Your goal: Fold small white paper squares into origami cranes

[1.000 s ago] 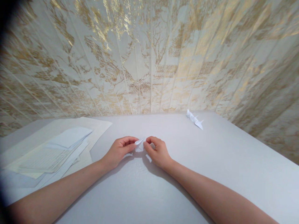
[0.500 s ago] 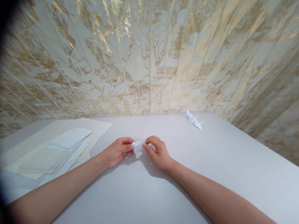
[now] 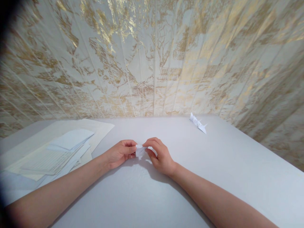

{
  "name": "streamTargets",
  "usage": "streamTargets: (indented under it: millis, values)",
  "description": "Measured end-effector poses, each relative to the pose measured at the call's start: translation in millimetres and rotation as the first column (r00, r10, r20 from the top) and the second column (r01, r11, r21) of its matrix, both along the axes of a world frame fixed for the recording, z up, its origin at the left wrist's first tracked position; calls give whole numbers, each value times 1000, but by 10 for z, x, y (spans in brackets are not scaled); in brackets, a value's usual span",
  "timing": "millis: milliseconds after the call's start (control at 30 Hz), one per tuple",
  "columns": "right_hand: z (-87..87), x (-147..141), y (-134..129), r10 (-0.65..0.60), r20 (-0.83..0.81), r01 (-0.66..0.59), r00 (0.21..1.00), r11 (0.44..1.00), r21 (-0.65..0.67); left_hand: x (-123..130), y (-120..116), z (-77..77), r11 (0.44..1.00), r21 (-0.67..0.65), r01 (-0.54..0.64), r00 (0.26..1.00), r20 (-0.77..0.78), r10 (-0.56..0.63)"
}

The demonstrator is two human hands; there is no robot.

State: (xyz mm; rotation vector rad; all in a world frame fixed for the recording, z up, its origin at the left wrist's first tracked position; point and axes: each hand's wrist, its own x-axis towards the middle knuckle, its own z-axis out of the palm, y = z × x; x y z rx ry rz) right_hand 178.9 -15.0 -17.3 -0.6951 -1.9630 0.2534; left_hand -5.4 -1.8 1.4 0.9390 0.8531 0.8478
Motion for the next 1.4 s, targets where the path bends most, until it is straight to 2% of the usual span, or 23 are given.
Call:
streamTargets:
  millis: [200, 267, 400, 667, 1067, 1267, 1400]
  values:
    - [-6, -2, 2, -28, 58, 28, 998, 1000, 0, 31, -30, 4, 999, 12, -38, 999, -17, 38]
    - [-12, -1, 3, -50, 81, 49, 995, 999, 17, 41, -36, -7, 995, 83, -46, 998, -36, 49]
    - [-25, 7, 12, -101, 105, 95, 989, 994, 54, 53, -52, -7, 967, 245, -64, 978, -177, 109]
    - [-19, -3, 18, -131, 73, 127, 989, 990, 57, 63, -77, 47, 892, 445, -78, 914, -326, 243]
    - [5, 14, 0, -112, 101, 83, 989, 964, 254, 56, -77, 50, 885, 455, -101, 911, -314, 265]
    - [51, 0, -7, -121, 133, 77, 984, 952, 295, 58, -79, 64, 868, 483, -116, 912, -295, 286]
    - [48, -1, -11, -120, 144, 69, 982, 947, 315, 69, -85, 72, 882, 449, -141, 915, -281, 289]
